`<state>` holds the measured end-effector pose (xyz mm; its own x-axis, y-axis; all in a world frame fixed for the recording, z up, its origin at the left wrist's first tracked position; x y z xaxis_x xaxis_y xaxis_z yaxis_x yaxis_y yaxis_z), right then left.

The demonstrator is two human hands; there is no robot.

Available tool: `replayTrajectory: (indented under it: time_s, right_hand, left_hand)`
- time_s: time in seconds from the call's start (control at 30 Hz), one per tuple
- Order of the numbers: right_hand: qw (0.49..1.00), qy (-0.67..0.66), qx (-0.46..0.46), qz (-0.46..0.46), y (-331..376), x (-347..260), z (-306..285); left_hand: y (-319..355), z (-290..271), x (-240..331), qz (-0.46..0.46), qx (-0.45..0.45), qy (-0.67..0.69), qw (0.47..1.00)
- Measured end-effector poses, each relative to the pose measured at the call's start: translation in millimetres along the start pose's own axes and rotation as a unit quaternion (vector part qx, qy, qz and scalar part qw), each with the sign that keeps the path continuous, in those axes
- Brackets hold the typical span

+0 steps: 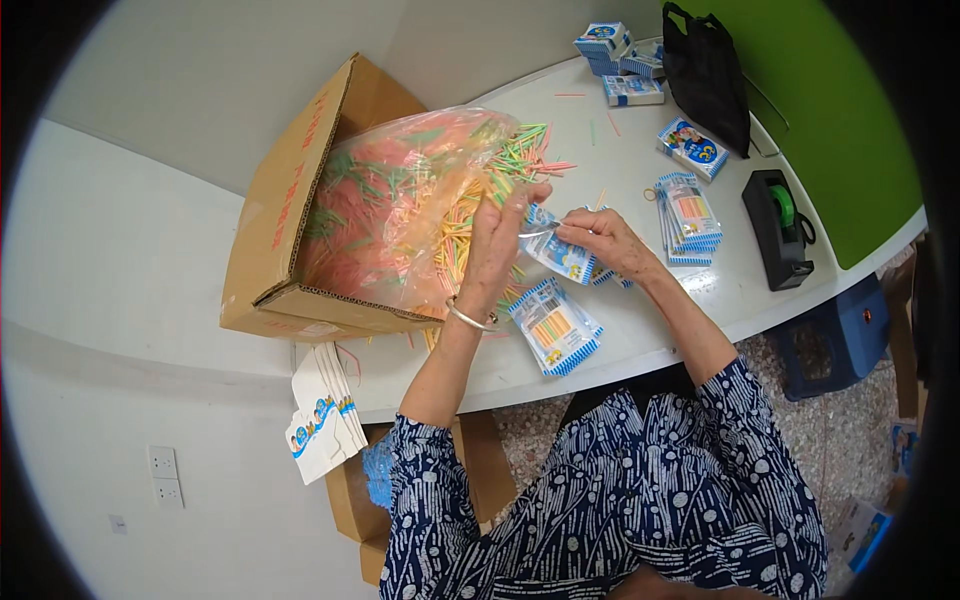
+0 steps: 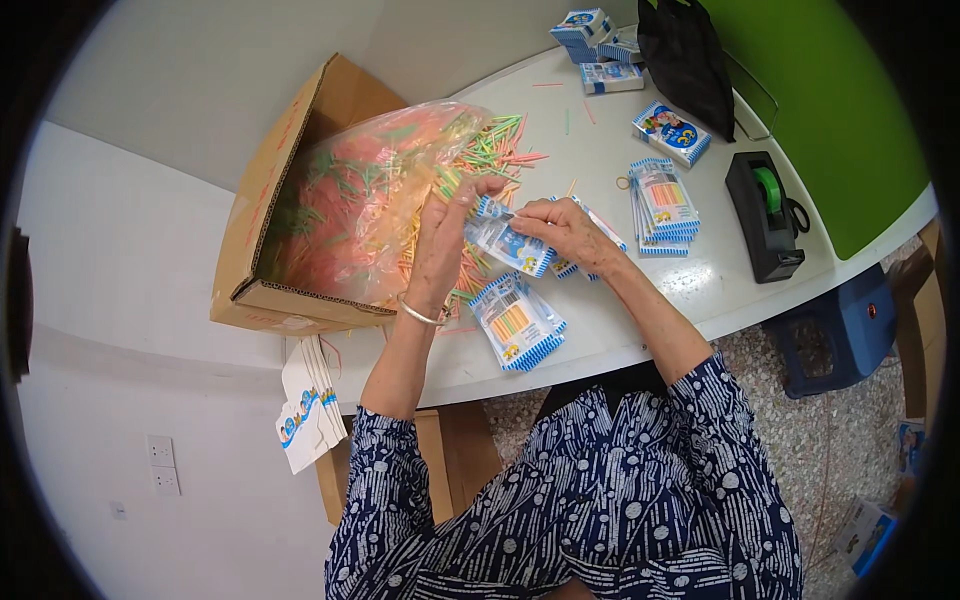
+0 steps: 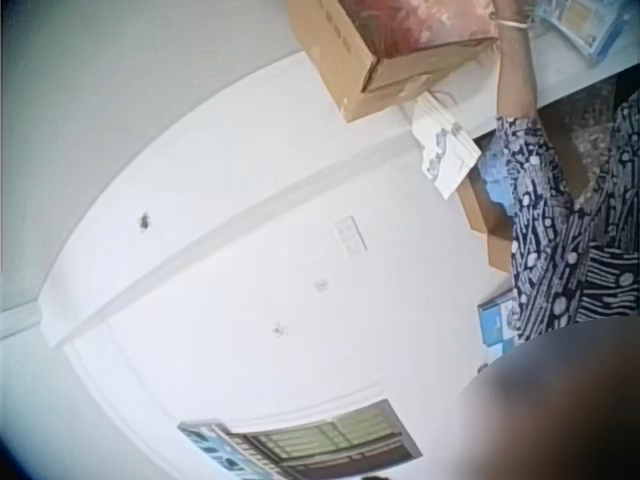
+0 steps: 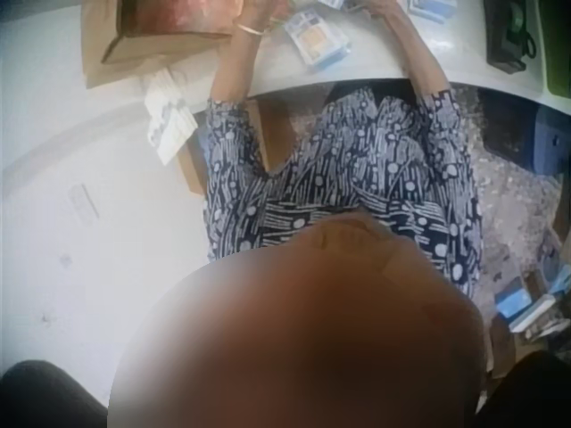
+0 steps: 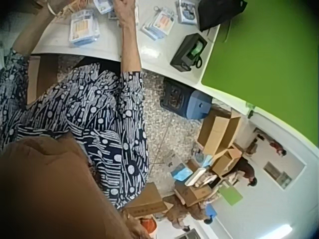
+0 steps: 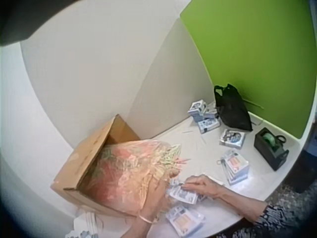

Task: Packing colorful straws into small plastic bags and then placing the packages into a cardboard box.

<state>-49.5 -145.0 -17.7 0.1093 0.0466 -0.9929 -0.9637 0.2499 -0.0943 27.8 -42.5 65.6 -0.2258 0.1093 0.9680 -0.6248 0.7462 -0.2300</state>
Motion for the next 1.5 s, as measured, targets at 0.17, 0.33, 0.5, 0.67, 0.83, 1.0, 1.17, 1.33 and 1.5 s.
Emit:
replayTrajectory:
  time_s: [0.17, 0.33, 0.5, 0.67, 0.83, 1.0, 1.17, 1.33, 1.5]
  right_hand:
    - [1.000, -0.014, -0.022, 0.009, 1.4, 2.1, 2.4]
    - [0.999, -0.033, -0.015, -0.005, 2.9, -2.0, 2.6]
    - [0.999, -0.032, -0.024, 0.008, 5.9, -5.9, 4.7]
    - [0.999, -0.052, 0.008, 0.005, 5.2, -3.3, -1.2]
    - [0.999, -0.051, 0.020, 0.003, 3.1, 1.9, -3.5]
    - [0.997, -0.064, 0.037, 0.011, -0.6, 8.7, -5.2]
    - [0.995, -0.089, 0.048, 0.016, -2.3, 10.4, -5.7]
    - [0.995, -0.092, 0.017, 0.045, -7.9, 21.1, -6.7]
    - [0.995, -0.049, -0.033, 0.080, 0.1, 11.6, 0.6]
  left_hand:
    - [-2.5, 3.9, 1.0, 0.019, -0.050, 0.039, 0.998]
    - [0.5, 6.3, -0.7, 0.005, -0.042, 0.063, 0.997]
    - [2.7, 7.4, 2.0, 0.065, -0.060, -0.014, 0.996]
    - [6.1, 6.0, -11.7, 0.003, -0.060, 0.049, 0.997]
    - [2.6, -3.2, -17.0, -0.023, -0.044, 0.068, 0.996]
    - [-1.8, -7.8, -22.4, 0.003, -0.021, 0.037, 0.999]
    - [-6.3, -10.5, -28.8, 0.040, -0.050, -0.122, 0.990]
    - [-8.9, -6.2, -22.4, 0.047, -0.036, -0.047, 0.997]
    - [-9.3, 0.8, -16.7, 0.043, -0.068, -0.089, 0.993]
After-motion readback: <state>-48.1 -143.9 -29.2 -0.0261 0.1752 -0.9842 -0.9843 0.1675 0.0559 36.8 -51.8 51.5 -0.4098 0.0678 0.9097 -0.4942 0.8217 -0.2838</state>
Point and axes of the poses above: each hand's wrist, its own y-axis away from the middle knuckle, its own z-axis out of the palm, x = y × z, the point moved 7 cm from there along -y, towards the middle knuckle, and after that the axes turned 3 degrees about z, right-handed, at the moved point
